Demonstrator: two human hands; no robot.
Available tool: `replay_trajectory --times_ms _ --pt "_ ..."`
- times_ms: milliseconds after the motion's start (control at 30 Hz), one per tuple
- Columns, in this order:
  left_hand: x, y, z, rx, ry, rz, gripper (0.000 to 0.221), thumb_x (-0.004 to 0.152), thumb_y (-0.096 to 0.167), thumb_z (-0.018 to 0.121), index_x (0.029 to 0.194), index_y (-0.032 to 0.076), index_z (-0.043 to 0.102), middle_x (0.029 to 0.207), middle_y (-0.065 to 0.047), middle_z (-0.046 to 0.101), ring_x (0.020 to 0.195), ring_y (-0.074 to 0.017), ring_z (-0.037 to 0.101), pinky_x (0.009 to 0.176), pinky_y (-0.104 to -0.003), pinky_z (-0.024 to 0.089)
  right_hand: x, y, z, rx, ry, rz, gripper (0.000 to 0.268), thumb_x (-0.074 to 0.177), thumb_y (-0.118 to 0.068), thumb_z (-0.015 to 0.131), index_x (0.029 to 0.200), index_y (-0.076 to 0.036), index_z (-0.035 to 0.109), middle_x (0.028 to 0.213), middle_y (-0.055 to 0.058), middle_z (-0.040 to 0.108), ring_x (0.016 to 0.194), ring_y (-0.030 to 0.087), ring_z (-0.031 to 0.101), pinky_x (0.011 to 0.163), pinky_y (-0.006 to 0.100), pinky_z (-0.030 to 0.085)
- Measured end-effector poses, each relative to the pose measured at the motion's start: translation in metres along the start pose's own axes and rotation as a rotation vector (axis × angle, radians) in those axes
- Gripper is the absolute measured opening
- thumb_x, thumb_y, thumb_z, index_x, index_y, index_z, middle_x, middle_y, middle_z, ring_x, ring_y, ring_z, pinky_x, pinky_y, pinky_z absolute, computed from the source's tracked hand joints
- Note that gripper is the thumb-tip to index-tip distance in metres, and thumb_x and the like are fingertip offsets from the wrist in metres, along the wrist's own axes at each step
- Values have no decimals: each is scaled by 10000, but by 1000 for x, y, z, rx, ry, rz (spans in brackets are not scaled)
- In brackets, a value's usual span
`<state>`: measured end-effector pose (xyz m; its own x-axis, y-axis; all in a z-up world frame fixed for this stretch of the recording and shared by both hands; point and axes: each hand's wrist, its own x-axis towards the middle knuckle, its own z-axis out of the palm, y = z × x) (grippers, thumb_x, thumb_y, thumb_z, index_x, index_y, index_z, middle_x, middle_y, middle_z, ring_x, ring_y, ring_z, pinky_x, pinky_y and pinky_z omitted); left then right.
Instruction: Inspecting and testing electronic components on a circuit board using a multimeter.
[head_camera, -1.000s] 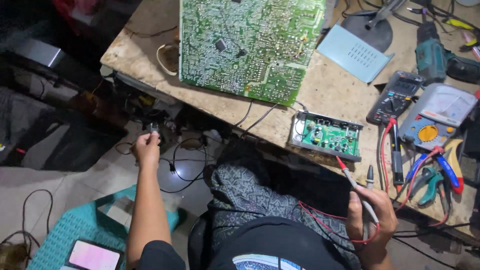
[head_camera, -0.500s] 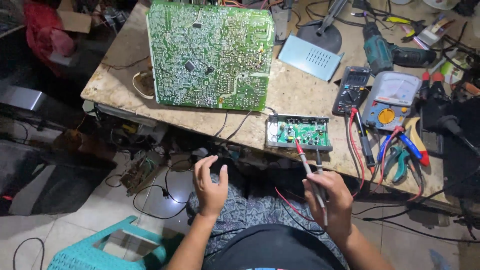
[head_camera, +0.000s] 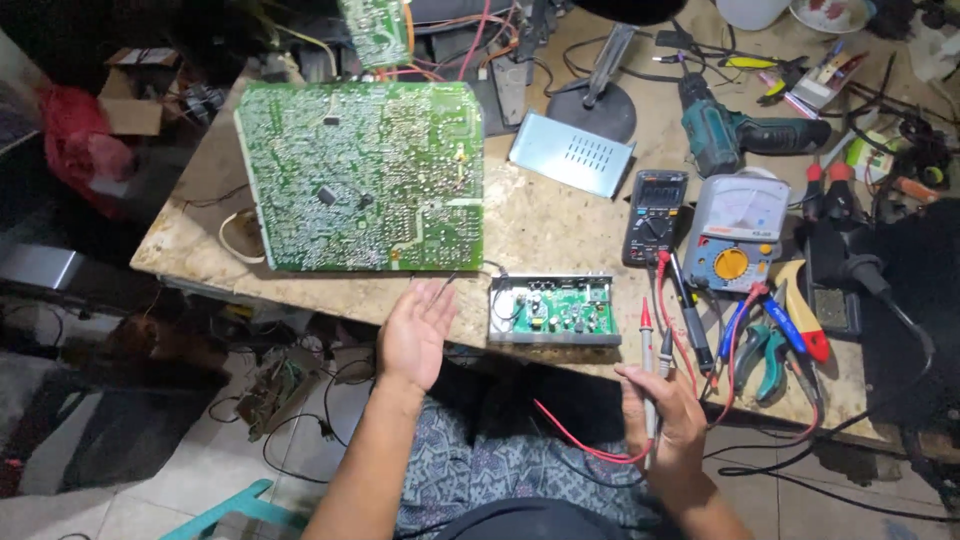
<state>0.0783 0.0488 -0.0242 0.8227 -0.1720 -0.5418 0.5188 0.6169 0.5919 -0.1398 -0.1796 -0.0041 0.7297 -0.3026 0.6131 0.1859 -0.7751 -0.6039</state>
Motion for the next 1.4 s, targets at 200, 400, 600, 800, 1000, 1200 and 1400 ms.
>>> replay_trajectory --times_ms 200,400,600,800,1000,1200,1400 --pt "5 22 17 -117 55 26 704 1013 279 418 1623 79 128 1687 -206 217 1445 -476 459 1171 -532 437 33 45 1 -14 -59 -143 309 844 -68 810 1100 -83 637 1011 147 749 982 314 749 1070 540 480" --pt "0 40 25 -79 213 106 682 998 255 418 1611 39 211 1665 -196 285 1416 -409 499 1175 -511 454 40 61 6 39 -165 -182 370 831 -143 844 1115 -84 613 1077 169 755 902 284 738 844 397 572" --pt "3 54 13 -42 255 105 689 997 310 413 1608 35 254 1633 -189 345 1365 -382 541 1169 -498 453 36 58 13 46 -148 -157 319 834 -118 828 1084 -86 632 1051 166 752 932 285 751 855 383 607" --pt "5 69 3 -13 214 97 669 1019 298 360 1608 11 228 1660 -201 307 1401 -409 508 1179 -501 438 30 66 19 9 -113 -118 298 828 -116 823 1080 -93 664 1048 126 755 899 239 747 835 354 609" --pt "12 97 -13 82 248 59 672 1012 352 333 1612 57 267 1673 -148 333 1355 -331 539 1161 -460 459 26 68 19 -13 -124 -121 309 840 -128 823 1098 -87 656 1063 115 762 872 211 745 804 326 605" --pt "34 115 -35 69 256 54 693 985 370 342 1613 80 291 1686 -122 319 1405 -341 493 1181 -483 428 23 71 21 -31 -125 -139 331 851 -134 822 1124 -80 644 1103 127 760 865 215 727 799 331 586" --pt "50 115 -61 73 266 125 739 948 389 409 1619 110 275 1655 -142 377 1438 -326 490 1177 -479 438 27 68 19 -9 -124 -156 343 840 -111 833 1119 -70 637 1089 151 753 934 257 746 857 352 600"
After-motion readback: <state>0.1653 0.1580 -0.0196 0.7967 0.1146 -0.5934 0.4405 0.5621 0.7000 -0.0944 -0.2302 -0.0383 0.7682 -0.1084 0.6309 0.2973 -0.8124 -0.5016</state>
